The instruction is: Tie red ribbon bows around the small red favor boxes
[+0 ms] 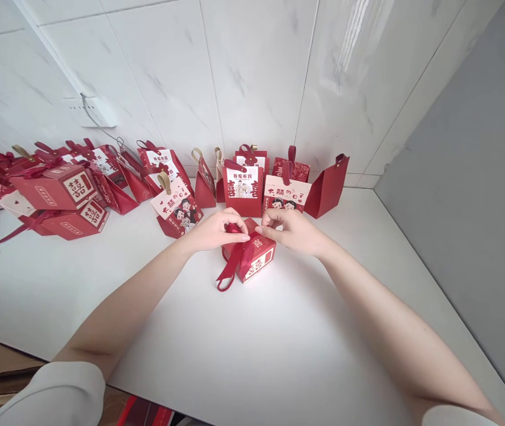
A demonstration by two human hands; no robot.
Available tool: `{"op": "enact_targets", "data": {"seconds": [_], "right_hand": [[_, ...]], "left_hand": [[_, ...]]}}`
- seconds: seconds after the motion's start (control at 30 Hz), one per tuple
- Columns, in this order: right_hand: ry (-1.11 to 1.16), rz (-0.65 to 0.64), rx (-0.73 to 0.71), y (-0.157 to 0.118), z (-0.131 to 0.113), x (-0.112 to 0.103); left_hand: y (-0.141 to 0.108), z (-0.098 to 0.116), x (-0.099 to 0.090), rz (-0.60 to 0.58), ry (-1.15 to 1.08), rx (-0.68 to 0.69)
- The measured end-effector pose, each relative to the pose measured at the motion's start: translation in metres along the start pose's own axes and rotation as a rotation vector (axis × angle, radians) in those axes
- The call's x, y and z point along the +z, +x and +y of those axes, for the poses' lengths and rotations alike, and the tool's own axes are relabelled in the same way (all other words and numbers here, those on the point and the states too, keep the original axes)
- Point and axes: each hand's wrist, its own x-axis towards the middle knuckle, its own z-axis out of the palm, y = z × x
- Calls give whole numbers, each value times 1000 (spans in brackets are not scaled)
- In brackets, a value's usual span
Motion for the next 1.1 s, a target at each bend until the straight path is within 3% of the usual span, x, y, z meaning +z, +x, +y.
{"op": "enact_targets", "data": {"seconds": [0.37,0.57,0.67,0.77,0.87,1.0,1.1], "right_hand": [[212,59,126,7,23,6],[-166,78,93,3,16,7],[-352,58,106,-2,10,1],[-455,168,8,-7,-3,-5],[-497,228,-195,-10,-20,-3],[-571,35,-392,-12,-31,9],[-604,-29,-417,-10,-26,16]], "left_hand": [[5,-11,6,-5,-31,-32],[5,-9,10,24,-25,-50],[3,-6,2,-10,-39,0],[0,-7,-15,-41,-112,9],[-4,-8,-32,18,-124,-36],[-7,-5,-41,-46,-35,15],[-8,-3,-40,-92,35,86]]}}
